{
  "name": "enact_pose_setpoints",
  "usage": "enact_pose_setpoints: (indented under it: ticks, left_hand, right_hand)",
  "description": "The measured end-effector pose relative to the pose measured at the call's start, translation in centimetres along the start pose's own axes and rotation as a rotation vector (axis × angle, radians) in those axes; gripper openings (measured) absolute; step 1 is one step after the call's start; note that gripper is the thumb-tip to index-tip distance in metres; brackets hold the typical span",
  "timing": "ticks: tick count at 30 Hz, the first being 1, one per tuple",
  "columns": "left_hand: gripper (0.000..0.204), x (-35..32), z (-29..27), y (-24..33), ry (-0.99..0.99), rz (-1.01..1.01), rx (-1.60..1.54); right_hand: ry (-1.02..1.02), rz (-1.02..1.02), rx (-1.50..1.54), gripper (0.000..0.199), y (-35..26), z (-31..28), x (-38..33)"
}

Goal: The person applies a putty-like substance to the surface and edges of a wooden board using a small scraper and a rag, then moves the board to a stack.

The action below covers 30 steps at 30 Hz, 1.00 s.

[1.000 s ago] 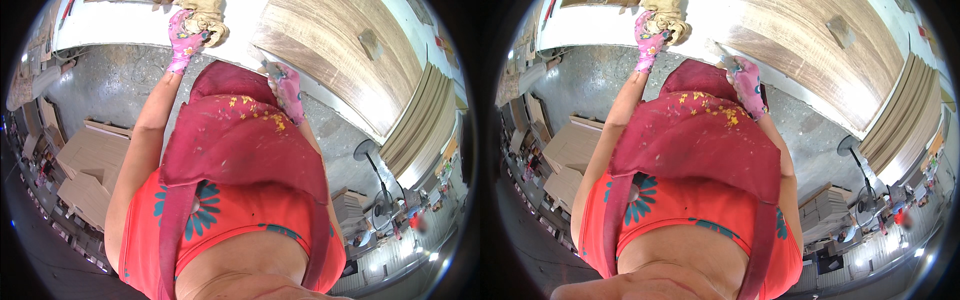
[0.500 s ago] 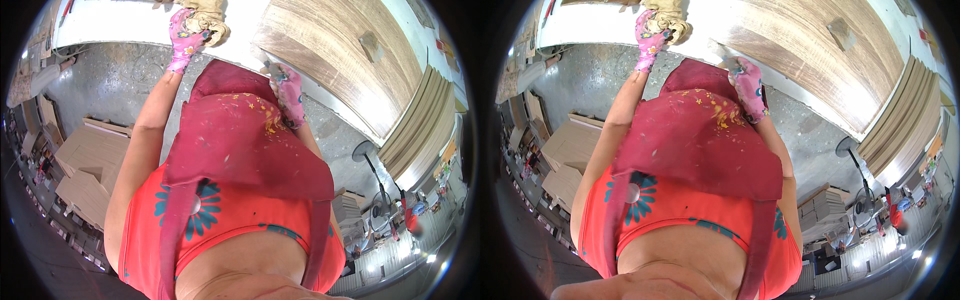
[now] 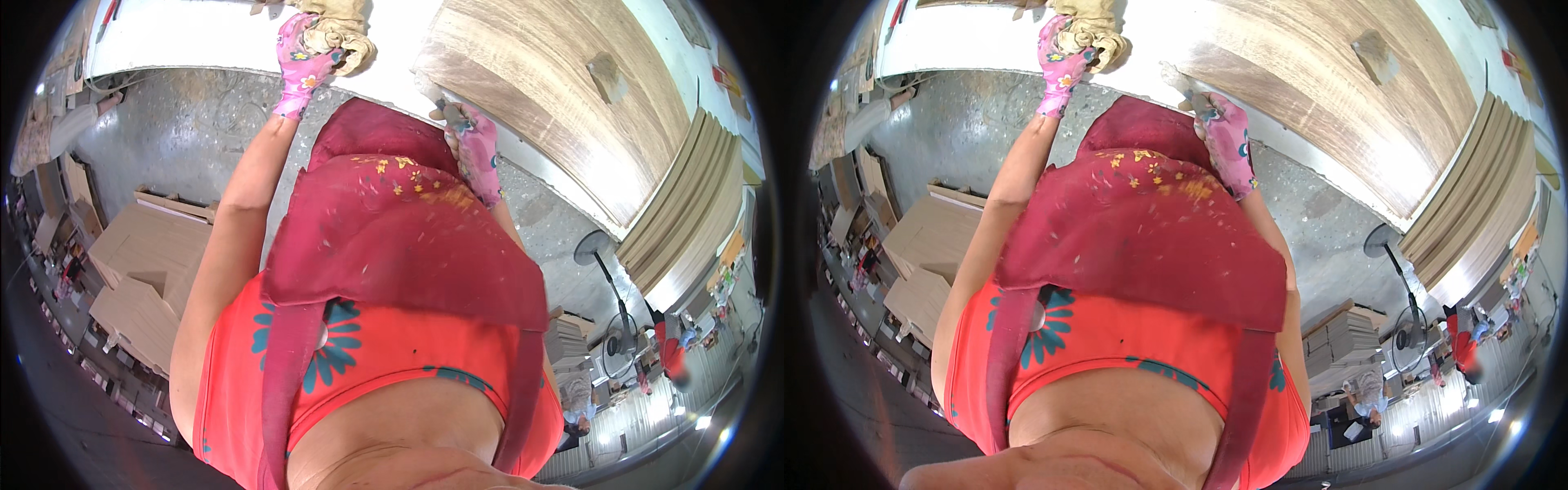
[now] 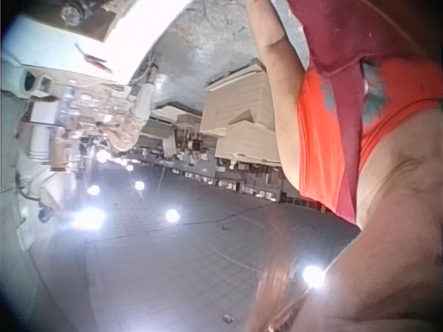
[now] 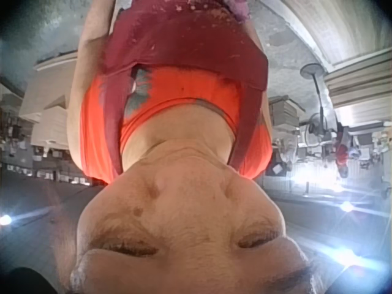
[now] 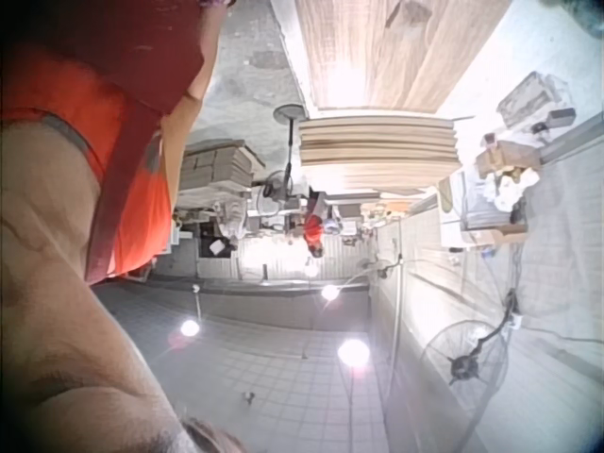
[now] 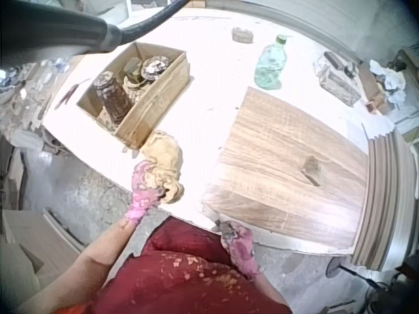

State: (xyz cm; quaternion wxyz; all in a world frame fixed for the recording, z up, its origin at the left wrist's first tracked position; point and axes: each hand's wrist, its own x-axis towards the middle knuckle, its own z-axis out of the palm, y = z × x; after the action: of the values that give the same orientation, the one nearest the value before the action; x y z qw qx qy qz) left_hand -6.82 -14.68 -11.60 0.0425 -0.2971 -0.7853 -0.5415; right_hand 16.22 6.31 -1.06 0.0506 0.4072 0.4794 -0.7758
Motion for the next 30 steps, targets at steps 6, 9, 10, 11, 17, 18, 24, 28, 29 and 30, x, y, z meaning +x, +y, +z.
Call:
enact_pose_setpoints:
  ticks: [6, 9, 10, 11, 17, 18, 24, 28, 29, 30]
  left_hand:
    - [0.068, 0.0, 0.4, 0.1, 0.085, -0.076, -0.151]
    - [0.075, -0.1, 0.2, -0.1, 0.015, -0.033, -0.039]
    - [0.079, -0.1, 0.1, -0.2, -0.018, -0.023, 0.0]
    - [0.079, -0.1, 0.0, -0.3, -0.018, -0.023, -0.003]
    - [0.078, 0.0, -0.1, -0.4, -0.012, -0.025, -0.049]
    - [0.078, 0.0, 0.0, -0.4, -0.005, -0.015, -0.066]
    - [0.067, 0.0, 0.4, 0.2, 0.081, -0.056, -0.116]
    - [0.066, 0.0, 0.4, 0.2, 0.084, -0.055, -0.09]
    - [0.066, 0.1, 0.4, 0.2, 0.071, -0.054, -0.099]
    - [0.066, 0.1, 0.4, 0.1, 0.074, -0.069, -0.115]
  right_hand:
    - [-0.04, -0.002, -0.021, 0.02, 0.3, 0.1, 1.0]
    - [-0.061, 0.024, 0.007, 0.017, 0.4, 0.0, 1.0]
    - [-0.058, 0.018, -0.006, 0.017, 0.4, 0.0, 0.9]
    - [-0.055, 0.012, -0.02, 0.017, 0.4, 0.0, 0.9]
    - [-0.069, -0.003, -0.095, 0.021, 0.4, 0.2, 0.3]
    - [-0.057, -0.021, -0.046, 0.02, 0.3, 0.2, 0.1]
    - [-0.018, -0.048, -0.068, 0.019, -0.3, 0.3, 0.0]
    - [-0.022, -0.036, -0.102, 0.018, 0.4, 0.2, 0.8]
    - [-0.019, -0.04, -0.111, 0.017, 0.7, 0.2, 1.0]
    - [-0.024, -0.035, -0.079, 0.018, 1.0, 0.3, 1.1]
